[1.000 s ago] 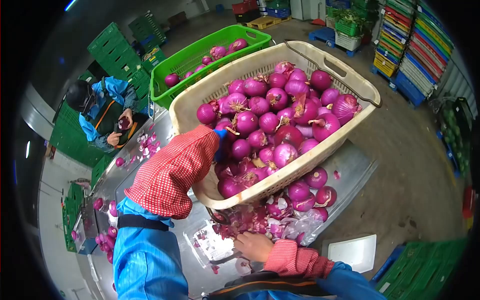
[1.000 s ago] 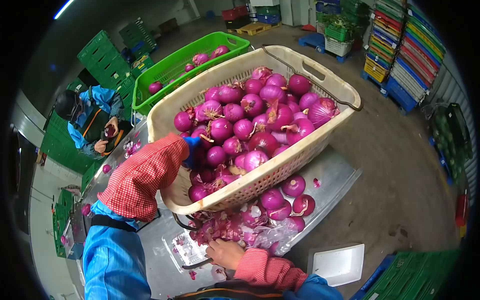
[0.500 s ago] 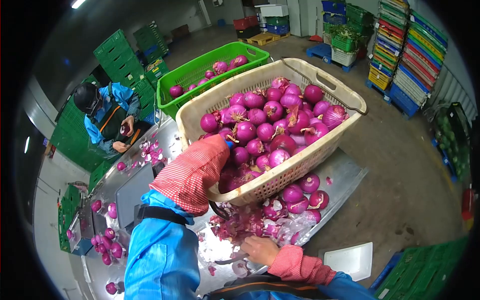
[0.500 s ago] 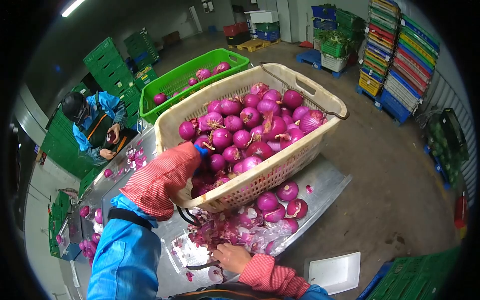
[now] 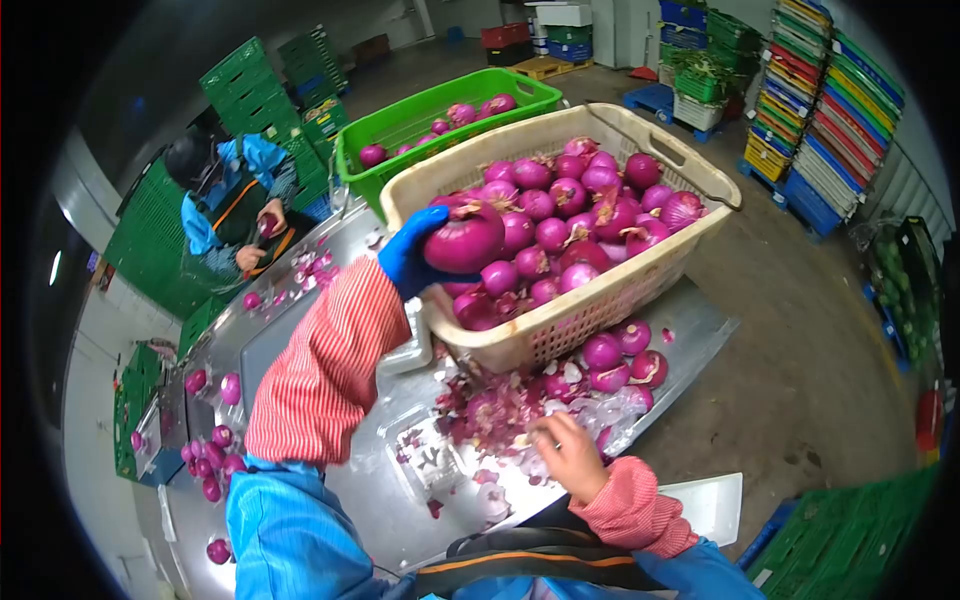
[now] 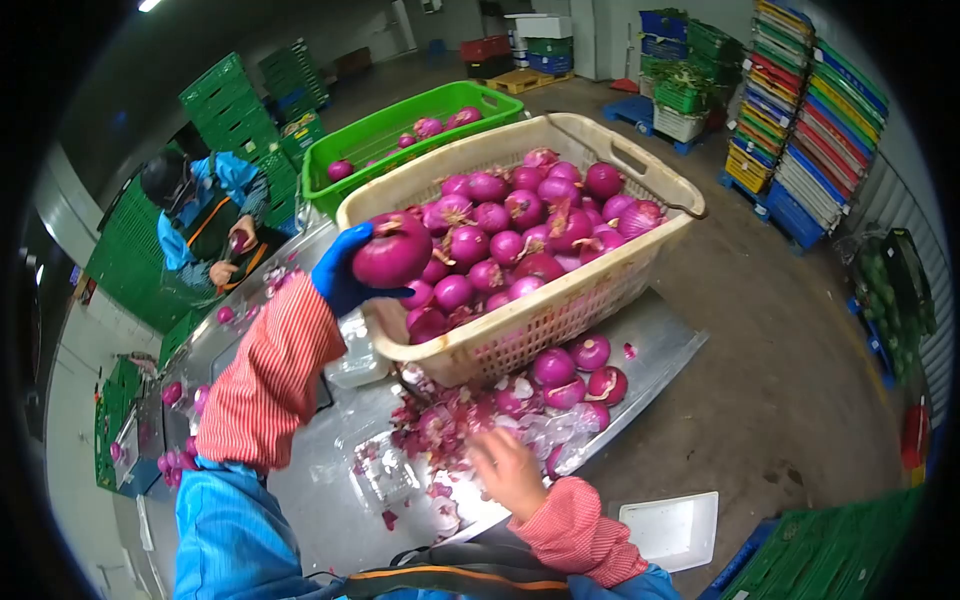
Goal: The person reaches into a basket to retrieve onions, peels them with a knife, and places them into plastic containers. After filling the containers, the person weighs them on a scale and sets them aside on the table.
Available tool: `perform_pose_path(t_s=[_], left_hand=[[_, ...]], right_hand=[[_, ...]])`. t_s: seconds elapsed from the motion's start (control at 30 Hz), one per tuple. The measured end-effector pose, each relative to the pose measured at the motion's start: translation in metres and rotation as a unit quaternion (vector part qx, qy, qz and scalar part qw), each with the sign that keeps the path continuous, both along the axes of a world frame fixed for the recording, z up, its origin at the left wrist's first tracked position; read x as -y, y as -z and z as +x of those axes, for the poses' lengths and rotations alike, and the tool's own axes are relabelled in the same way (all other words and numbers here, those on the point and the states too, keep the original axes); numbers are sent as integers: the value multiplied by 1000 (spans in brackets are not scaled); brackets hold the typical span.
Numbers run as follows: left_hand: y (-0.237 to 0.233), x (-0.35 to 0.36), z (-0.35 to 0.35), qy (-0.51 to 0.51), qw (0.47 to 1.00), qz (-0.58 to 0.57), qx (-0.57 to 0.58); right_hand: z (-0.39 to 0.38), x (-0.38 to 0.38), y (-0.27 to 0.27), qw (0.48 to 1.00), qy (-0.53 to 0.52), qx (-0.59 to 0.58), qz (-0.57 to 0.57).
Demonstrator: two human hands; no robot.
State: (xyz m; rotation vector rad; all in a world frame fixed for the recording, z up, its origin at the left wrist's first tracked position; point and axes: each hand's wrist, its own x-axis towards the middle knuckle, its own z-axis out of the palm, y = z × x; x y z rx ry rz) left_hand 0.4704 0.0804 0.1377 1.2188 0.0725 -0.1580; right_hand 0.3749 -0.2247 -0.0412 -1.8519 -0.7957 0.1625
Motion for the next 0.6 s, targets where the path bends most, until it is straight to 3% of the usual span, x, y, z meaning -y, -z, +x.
perform_pose_path(t_s=[0.03, 0.1, 0.13, 0.17, 0.23, 0.4, 0.6], left_hand=[[4, 4, -28, -27, 994, -101, -14], [30, 5, -83, 17, 967, -255, 11], [35, 19, -111, -34, 976, -215, 16], [43, 25, -137, -29, 964, -265, -9], [61, 35, -175, -8, 980, -197, 9], [84, 51, -240, -96, 990, -95, -43], [88, 58, -268, -78, 996, 14, -47]], right_hand=[[0, -1, -10, 1000, 4, 4, 9], [0, -7, -37, 998, 0, -17, 59], [-2, -11, -48, 998, 3, -4, 67], [-5, -15, -58, 997, 7, 6, 75], [-11, -24, -73, 995, -5, 96, 39], [-32, -47, -100, 941, -48, 316, -107], [-39, -66, -87, 913, -80, 377, -131]])
